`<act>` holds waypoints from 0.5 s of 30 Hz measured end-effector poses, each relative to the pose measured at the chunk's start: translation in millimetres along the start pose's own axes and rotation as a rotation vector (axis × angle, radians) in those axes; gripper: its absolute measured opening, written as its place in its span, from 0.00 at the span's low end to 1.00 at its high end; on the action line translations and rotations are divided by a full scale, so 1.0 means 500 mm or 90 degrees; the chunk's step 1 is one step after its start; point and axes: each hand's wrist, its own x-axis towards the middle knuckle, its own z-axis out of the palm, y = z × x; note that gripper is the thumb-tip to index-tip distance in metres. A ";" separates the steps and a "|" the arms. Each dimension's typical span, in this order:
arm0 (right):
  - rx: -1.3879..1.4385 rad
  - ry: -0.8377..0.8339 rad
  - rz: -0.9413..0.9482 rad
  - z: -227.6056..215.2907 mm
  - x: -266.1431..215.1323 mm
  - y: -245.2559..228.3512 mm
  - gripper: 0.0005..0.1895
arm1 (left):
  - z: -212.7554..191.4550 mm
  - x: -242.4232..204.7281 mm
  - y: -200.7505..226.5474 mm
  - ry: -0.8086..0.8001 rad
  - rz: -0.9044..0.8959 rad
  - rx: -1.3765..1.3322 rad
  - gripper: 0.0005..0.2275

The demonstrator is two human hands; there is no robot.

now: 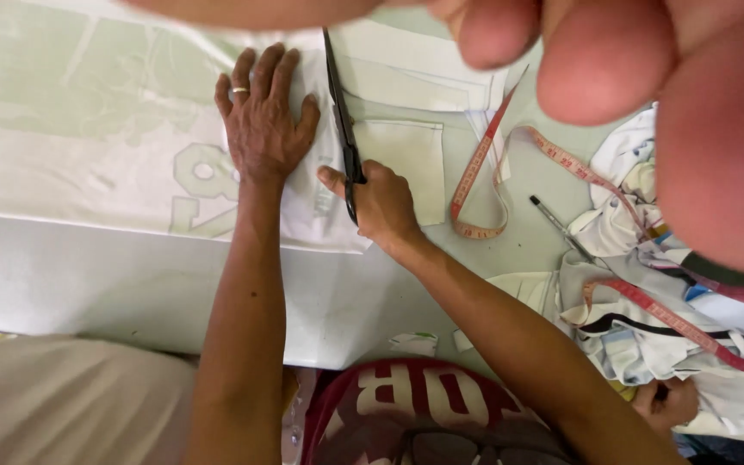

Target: The person lays a white jersey on a table and uses a measuring tape and a pen to mark cutting lines. They then use large shears to cut the fabric along the marked lines, removing the excess material to shape the garment.

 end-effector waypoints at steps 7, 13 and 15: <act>0.053 -0.021 0.029 -0.013 -0.012 -0.030 0.29 | 0.010 0.008 -0.007 0.014 -0.010 0.032 0.26; 0.022 0.029 -0.075 0.003 0.048 0.013 0.33 | 0.033 -0.001 -0.001 -0.014 -0.082 0.050 0.27; 0.059 0.030 -0.082 0.014 0.049 0.016 0.29 | 0.029 -0.002 -0.007 -0.016 -0.078 0.050 0.27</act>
